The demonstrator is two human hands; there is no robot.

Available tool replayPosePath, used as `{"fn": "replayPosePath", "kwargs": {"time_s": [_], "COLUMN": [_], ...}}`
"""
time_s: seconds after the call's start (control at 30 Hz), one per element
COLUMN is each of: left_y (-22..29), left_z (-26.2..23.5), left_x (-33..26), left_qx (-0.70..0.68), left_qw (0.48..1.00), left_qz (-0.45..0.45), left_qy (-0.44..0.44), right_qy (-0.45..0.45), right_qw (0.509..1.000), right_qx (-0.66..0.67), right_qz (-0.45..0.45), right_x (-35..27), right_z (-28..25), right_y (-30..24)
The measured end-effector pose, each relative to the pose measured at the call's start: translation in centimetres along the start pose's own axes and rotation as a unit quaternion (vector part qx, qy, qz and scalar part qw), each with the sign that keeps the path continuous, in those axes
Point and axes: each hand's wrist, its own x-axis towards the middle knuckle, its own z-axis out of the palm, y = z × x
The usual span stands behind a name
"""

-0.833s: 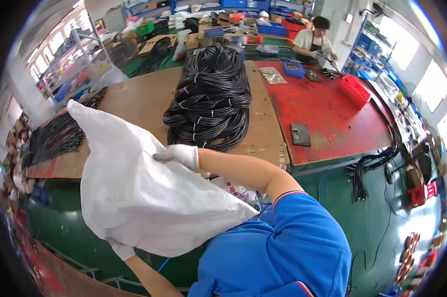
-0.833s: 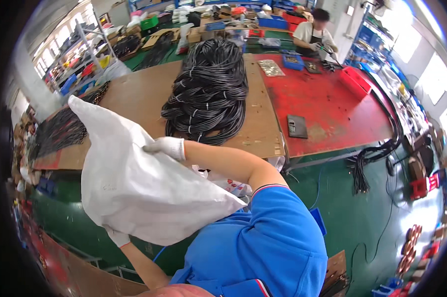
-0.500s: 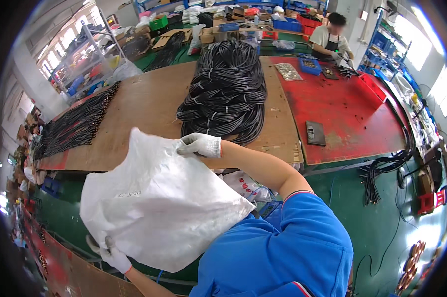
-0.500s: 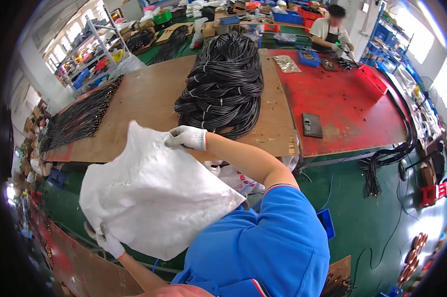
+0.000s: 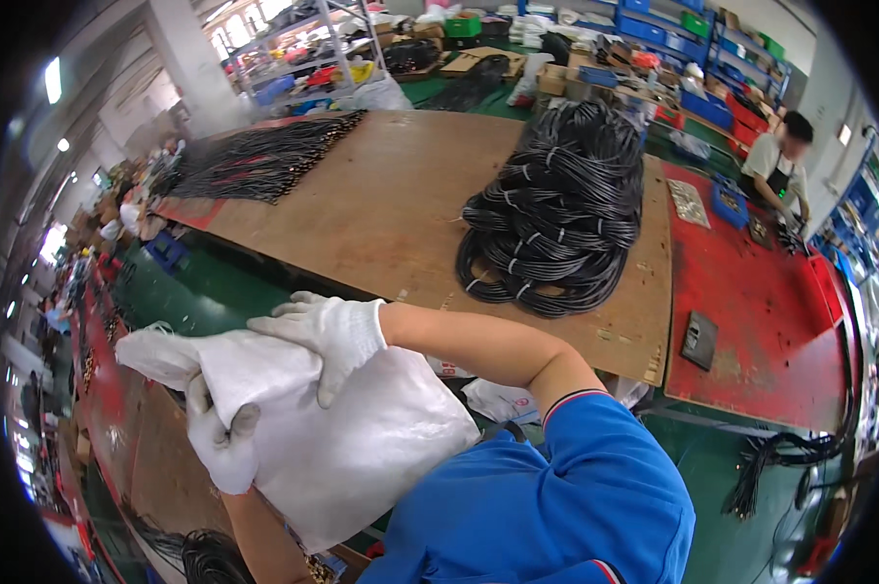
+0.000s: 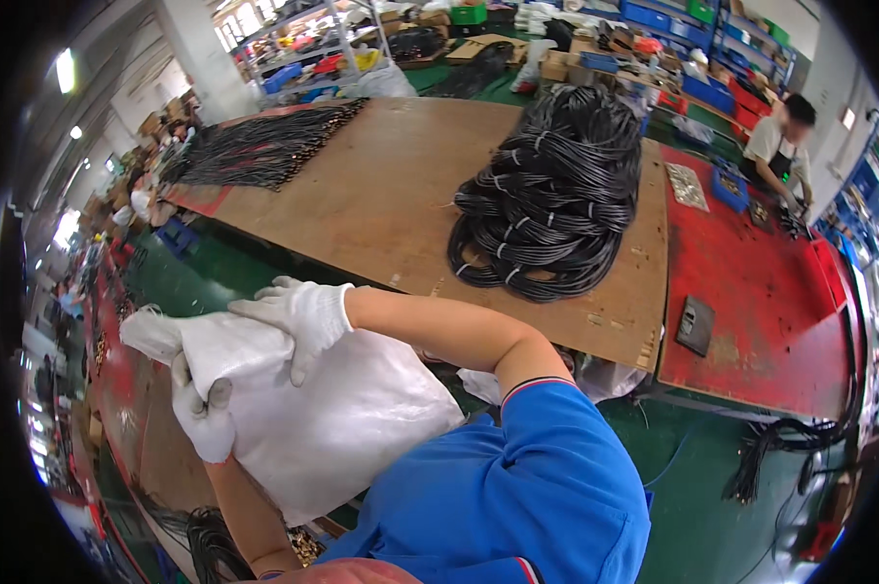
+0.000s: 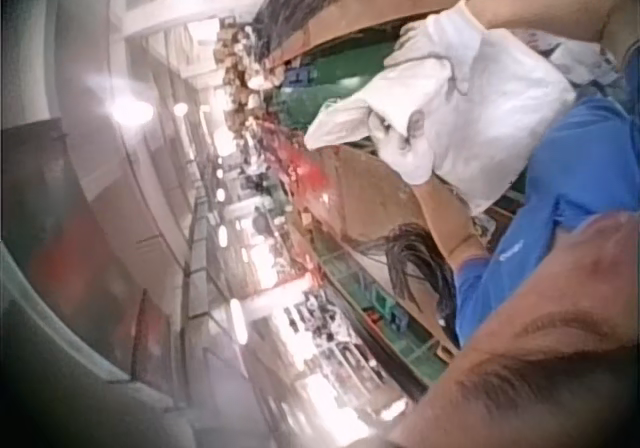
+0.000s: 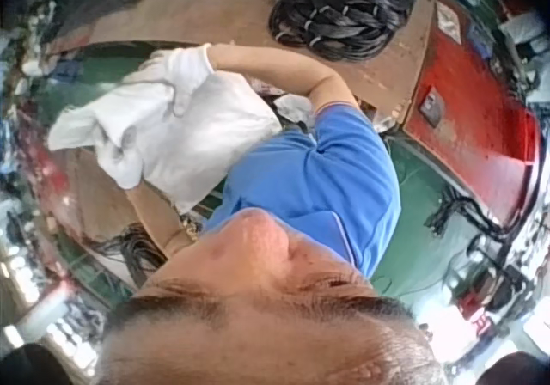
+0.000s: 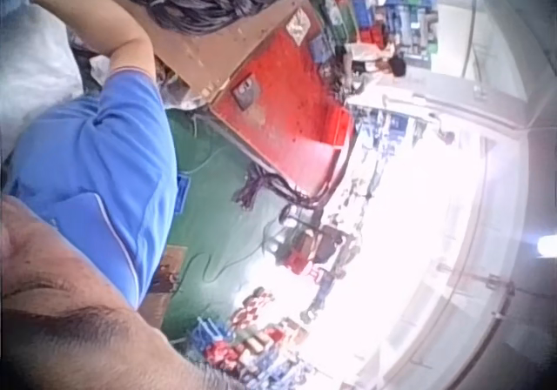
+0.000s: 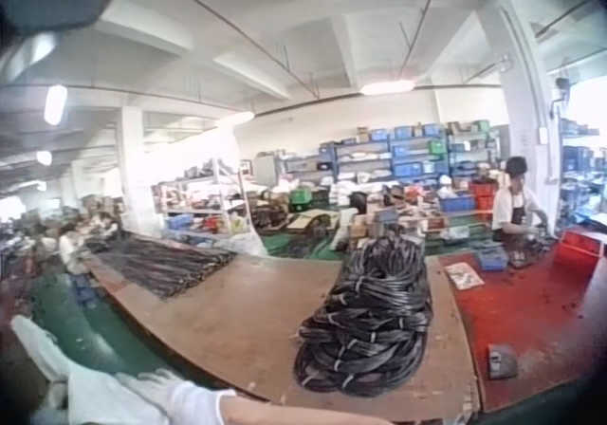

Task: The person unpacks black cable connectors from a white sack into a red bin, then repeatedly picks up bundles of black cables and slides the connectors onto the exposed copper ends. The person works at a wooden table in a factory setting, handling the cables and connectors by hand.

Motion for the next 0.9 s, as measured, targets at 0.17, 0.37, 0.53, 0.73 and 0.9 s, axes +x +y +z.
{"fn": "replayPosePath", "kwargs": {"time_s": [0.17, 0.37, 0.53, 0.73, 0.9], "left_y": [-0.3, 2.9, -1.0, -3.1, -5.3], "left_z": [-1.5, 1.3, 9.2, 14.9, 19.3], "left_x": [-1.7, -5.9, -14.4, -16.6, -17.7], "left_qx": [0.124, 0.226, 0.282, 0.205, 0.063], "left_qw": [0.989, 0.957, 0.937, 0.928, 0.959], "left_qz": [-0.079, -0.181, -0.115, -0.142, -0.136], "left_qy": [-0.031, 0.001, -0.172, -0.277, -0.241], "right_qy": [-0.122, 0.061, 0.153, 0.146, 0.146], "right_qw": [0.982, 0.904, 0.546, 0.321, 0.298], "right_qx": [0.099, 0.168, 0.668, 0.842, 0.867], "right_qz": [0.109, 0.387, 0.483, 0.409, 0.371], "right_x": [2.3, -0.6, -2.5, -10.7, -13.8], "right_z": [2.6, 8.6, 12.4, 22.5, 20.7], "right_y": [-1.8, 7.0, 5.4, 2.7, 3.0]}}
